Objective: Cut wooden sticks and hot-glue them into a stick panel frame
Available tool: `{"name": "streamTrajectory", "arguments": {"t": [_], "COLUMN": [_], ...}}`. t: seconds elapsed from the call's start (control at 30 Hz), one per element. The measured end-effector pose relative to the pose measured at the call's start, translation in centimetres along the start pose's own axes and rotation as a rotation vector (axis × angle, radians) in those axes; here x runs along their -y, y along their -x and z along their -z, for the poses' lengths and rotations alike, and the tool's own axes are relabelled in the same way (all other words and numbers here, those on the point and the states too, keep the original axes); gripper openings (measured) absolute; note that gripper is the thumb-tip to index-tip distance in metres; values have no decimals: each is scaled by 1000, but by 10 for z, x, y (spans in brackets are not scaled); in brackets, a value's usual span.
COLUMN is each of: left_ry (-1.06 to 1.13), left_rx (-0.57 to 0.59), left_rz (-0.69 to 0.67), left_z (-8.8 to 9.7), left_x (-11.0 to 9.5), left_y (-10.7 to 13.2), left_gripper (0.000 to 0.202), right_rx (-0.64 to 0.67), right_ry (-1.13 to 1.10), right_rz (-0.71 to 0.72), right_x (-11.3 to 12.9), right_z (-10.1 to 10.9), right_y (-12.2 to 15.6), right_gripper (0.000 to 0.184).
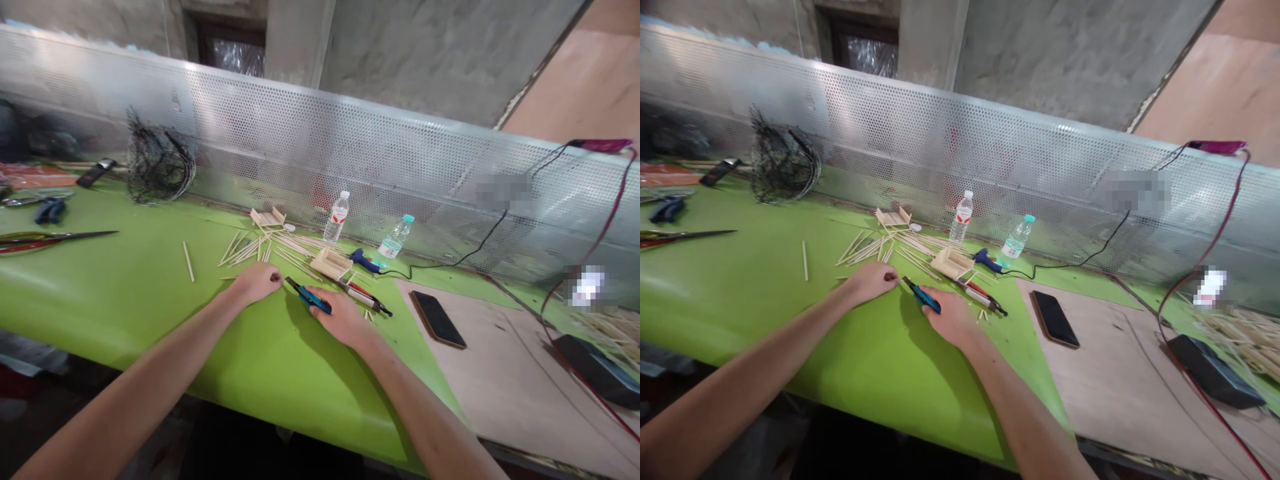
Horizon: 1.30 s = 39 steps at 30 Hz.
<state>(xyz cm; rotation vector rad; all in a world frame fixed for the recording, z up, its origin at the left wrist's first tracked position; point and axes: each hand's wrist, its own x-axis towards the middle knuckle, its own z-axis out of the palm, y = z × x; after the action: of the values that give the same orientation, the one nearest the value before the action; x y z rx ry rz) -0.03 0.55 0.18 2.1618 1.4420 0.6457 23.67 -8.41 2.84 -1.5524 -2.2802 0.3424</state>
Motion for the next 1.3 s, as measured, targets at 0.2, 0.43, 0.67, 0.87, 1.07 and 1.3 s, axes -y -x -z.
{"name": "streamTrajectory", "arguments": {"t": [0.2, 0.43, 0.67, 0.87, 1.07, 1.3], "left_ry": [-8, 10, 56, 38, 20, 15], "left_rx": [-48, -365, -549, -585, -603, -557], "left_rz": [-43, -268, -390, -484, -513, -444], "left_z": [1, 7, 10, 12, 13, 13], "left_x": [1, -5, -16, -19, -19, -20], "left_y": [1, 2, 10, 12, 12, 13], "left_gripper": [12, 10, 9, 10, 9, 13], "right_rx": [-63, -370, -448, -417, -373, -334], "right_ry": [-1, -110, -124, -111, -87, -88], "right_rz": [-93, -20, 194, 254, 270, 204], "right_x": [1, -2, -4, -2, 1, 6], "right_z": [1, 4, 3, 1, 1, 3], "right_y": [-1, 0, 3, 4, 5, 6], "right_gripper": [51, 53, 51, 53, 53, 52]}}
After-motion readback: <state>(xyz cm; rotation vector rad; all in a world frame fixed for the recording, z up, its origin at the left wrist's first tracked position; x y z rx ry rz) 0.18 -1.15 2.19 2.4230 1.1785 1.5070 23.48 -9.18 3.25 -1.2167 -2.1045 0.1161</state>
